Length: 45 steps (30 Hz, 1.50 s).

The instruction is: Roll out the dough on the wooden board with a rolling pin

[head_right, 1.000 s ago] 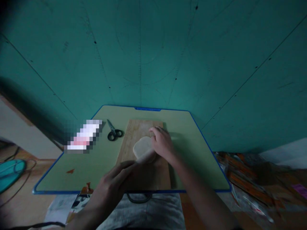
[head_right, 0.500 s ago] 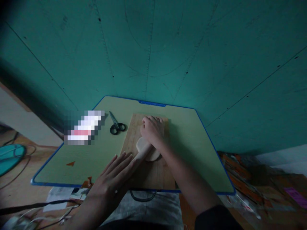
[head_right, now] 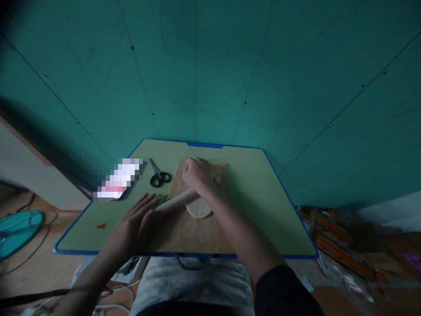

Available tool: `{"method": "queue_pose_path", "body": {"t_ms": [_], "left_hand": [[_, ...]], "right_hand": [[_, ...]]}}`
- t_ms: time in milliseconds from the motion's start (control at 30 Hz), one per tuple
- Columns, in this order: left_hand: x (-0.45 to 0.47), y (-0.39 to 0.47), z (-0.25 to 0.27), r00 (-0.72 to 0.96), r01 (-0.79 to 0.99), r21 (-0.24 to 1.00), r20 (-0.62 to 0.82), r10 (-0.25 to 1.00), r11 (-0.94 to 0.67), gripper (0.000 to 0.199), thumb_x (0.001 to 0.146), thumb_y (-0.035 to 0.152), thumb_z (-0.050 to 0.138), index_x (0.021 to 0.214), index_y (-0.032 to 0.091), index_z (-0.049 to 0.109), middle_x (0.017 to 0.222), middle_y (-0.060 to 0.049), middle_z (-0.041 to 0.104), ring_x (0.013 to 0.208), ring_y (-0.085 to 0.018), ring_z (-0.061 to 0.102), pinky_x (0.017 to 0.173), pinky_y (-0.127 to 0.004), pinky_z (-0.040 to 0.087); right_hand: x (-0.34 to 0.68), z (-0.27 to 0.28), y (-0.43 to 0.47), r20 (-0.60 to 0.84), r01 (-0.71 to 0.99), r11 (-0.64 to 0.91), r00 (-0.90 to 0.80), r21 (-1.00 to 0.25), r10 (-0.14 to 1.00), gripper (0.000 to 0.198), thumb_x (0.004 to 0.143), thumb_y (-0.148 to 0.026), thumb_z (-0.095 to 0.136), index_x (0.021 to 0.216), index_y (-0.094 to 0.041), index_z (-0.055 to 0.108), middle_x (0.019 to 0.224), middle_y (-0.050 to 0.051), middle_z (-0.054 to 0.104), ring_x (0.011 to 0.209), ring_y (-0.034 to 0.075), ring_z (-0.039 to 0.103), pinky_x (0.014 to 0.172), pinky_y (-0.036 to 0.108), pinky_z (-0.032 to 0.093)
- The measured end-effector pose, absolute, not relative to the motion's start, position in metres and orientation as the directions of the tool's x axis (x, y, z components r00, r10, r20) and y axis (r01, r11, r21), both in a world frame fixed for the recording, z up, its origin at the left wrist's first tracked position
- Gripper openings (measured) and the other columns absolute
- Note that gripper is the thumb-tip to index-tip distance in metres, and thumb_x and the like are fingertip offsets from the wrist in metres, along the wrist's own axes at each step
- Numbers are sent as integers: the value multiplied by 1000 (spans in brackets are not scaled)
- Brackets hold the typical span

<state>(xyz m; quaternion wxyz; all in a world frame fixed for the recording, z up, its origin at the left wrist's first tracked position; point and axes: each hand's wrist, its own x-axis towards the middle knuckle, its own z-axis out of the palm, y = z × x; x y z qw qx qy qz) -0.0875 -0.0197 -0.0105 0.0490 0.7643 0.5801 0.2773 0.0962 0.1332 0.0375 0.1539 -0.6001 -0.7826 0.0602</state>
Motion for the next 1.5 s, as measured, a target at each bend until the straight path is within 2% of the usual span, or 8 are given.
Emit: {"method": "queue_pose_path", "body": {"t_ms": [233, 467, 733, 900, 1100, 1233, 1367, 1500], "left_hand": [[-69, -46, -7, 290, 802, 355, 472, 833, -480, 43, 101, 25, 43, 142, 18, 51, 139, -14, 61, 132, -26, 56, 105, -42, 54], [-51, -70, -10, 419, 728, 293, 527, 740, -620, 62, 95, 12, 52, 153, 24, 37, 139, -13, 61, 129, -24, 57, 104, -38, 54], [-57, -56, -4, 460, 733, 227, 529, 713, -642, 56, 94, 5, 42, 146, 24, 49, 127, -11, 68, 117, -23, 62, 92, -38, 57], [-60, -44, 9, 431, 795, 213, 461, 776, -568, 58, 86, 2, 42, 141, 18, 53, 122, -12, 69, 113, -25, 63, 89, -41, 57], [-38, -20, 30, 433, 860, 143, 303, 849, -490, 33, 96, 28, 51, 126, 17, 60, 118, -12, 71, 106, -28, 66, 88, -45, 55], [-33, 0, 28, 421, 878, 134, 237, 875, -459, 40, 96, 45, 53, 125, 18, 60, 128, -13, 66, 116, -30, 63, 92, -45, 55], [-42, 18, 22, 442, 877, 112, 196, 875, -467, 48, 95, 49, 56, 132, 19, 56, 136, -14, 61, 124, -32, 58, 96, -47, 53], [-50, 35, 19, 413, 887, 111, 239, 879, -447, 44, 98, 50, 50, 133, 25, 57, 135, -11, 61, 124, -30, 58, 95, -45, 53]], "right_hand": [[118, 33, 104, 228, 890, 368, -312, -270, 922, 20, 91, -18, 48, 97, -22, 67, 112, 6, 70, 105, 24, 59, 90, 37, 37], [158, 24, 61, 298, 856, 478, -412, -197, 861, 28, 91, -20, 46, 112, -19, 65, 114, 10, 69, 110, 26, 57, 99, 41, 36], [200, 8, 44, 377, 754, 601, -493, -265, 785, 40, 98, -43, 47, 125, -16, 60, 130, 15, 61, 124, 29, 51, 105, 46, 39], [217, 2, 45, 332, 763, 545, -443, -347, 833, 40, 97, -47, 50, 124, -19, 60, 134, 15, 58, 127, 29, 50, 105, 47, 42], [209, 9, 54, 303, 805, 512, -429, -299, 851, 34, 99, -42, 47, 120, -20, 62, 130, 13, 60, 124, 27, 52, 105, 44, 42], [196, 16, 70, 290, 840, 497, -431, -217, 855, 31, 99, -35, 44, 117, -20, 64, 125, 12, 62, 121, 26, 52, 104, 41, 41], [179, 20, 94, 237, 881, 438, -393, -181, 888, 32, 96, -27, 46, 121, -19, 64, 126, 10, 63, 120, 25, 53, 104, 39, 39], [162, 23, 119, 199, 900, 396, -361, -181, 911, 36, 92, -25, 48, 124, -20, 63, 128, 10, 63, 120, 26, 55, 102, 40, 39]]}}
